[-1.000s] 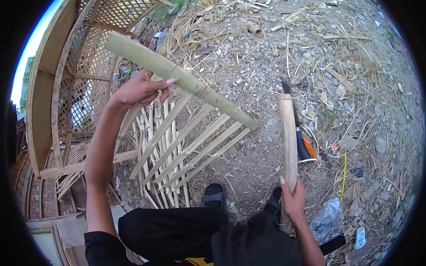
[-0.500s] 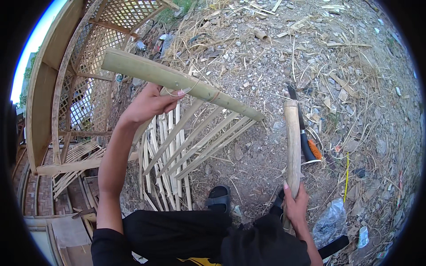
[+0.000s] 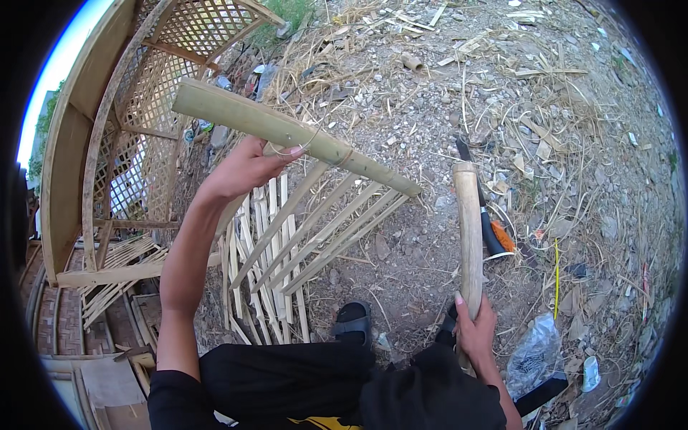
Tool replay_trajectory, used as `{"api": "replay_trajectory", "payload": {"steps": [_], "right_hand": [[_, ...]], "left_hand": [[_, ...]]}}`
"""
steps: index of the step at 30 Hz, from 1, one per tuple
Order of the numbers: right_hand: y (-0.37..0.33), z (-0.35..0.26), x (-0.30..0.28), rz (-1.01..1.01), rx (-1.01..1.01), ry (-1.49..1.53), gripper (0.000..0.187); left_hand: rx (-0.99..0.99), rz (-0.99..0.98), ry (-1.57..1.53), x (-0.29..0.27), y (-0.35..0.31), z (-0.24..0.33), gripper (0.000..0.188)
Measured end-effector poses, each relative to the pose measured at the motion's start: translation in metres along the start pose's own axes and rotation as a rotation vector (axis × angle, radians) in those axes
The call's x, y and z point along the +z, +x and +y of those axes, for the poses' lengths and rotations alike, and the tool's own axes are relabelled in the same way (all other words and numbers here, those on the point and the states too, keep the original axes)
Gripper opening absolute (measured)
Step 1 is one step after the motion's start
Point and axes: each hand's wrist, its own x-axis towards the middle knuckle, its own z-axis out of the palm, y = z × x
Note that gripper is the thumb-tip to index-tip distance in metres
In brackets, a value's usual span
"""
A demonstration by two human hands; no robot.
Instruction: The person trims bamboo strips using a knife, fits them into a bamboo frame, and secures the frame by inserting a peg and hammering it with a bamboo piece.
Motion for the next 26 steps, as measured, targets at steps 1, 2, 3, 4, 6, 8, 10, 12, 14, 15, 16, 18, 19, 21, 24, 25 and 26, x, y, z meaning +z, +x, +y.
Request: {"api": "replay_trajectory", "payload": {"steps": [1,2,3,4,6,8,10,12,14,15,16,18,19,21,24,25,26], "right_hand": [[0.000,0.000,0.001,0.005,-0.012,0.002,0.031],[0.000,0.000,0.001,0.007,-0.013,0.004,0.031],[0.000,0.000,0.001,-0.001,-0.002,0.010,0.029],[-0.001,-0.001,0.001,-0.009,0.010,0.016,0.028],[-0.001,0.000,0.001,-0.009,0.017,0.019,0.028],[0.000,0.001,0.001,-0.012,0.023,0.023,0.029],[-0.001,0.000,0.002,0.008,0.016,0.014,0.032],[0.000,0.001,0.002,0.004,0.014,0.006,0.032],[-0.001,0.000,0.002,0.001,0.011,-0.004,0.032],[-0.001,0.000,0.003,0.001,0.005,-0.006,0.032],[-0.002,0.000,0.003,0.001,-0.001,-0.008,0.032],[-0.004,-0.001,0.003,0.002,-0.006,-0.001,0.032],[-0.005,-0.002,0.003,0.001,-0.010,0.006,0.032],[-0.005,0.000,0.002,0.008,-0.010,0.006,0.032],[-0.006,0.002,0.001,0.013,-0.012,-0.003,0.032],[-0.007,0.002,0.000,0.013,-0.012,-0.018,0.032],[-0.010,0.004,-0.001,0.022,-0.005,-0.015,0.032]], "left_hand": [[0.002,0.000,0.001,0.000,0.000,0.000,0.046],[0.001,0.002,0.006,0.000,0.001,0.000,0.045],[0.000,0.004,0.010,0.000,0.001,-0.001,0.045],[0.001,0.002,0.009,0.000,0.001,-0.002,0.045],[0.031,0.030,-0.021,0.000,0.003,-0.006,0.044],[0.042,0.033,-0.064,0.000,0.006,-0.015,0.043],[0.054,0.034,-0.107,-0.001,0.007,-0.012,0.042],[0.085,0.038,-0.002,-0.003,0.004,-0.004,0.040],[0.093,0.045,-0.089,-0.003,0.003,-0.006,0.040],[0.102,0.051,-0.174,-0.002,0.003,-0.008,0.040],[0.104,0.052,-0.173,-0.003,0.004,-0.010,0.040],[0.106,0.031,-0.182,-0.004,0.007,-0.012,0.039],[0.110,0.028,-0.184,-0.003,0.006,-0.010,0.039],[0.101,-0.009,-0.212,-0.002,0.001,-0.002,0.037],[0.103,0.043,-0.165,0.002,0.003,-0.010,0.035],[0.106,0.032,-0.164,-0.001,0.001,-0.009,0.035],[0.084,0.095,-0.135,-0.010,-0.005,-0.006,0.035]]}}
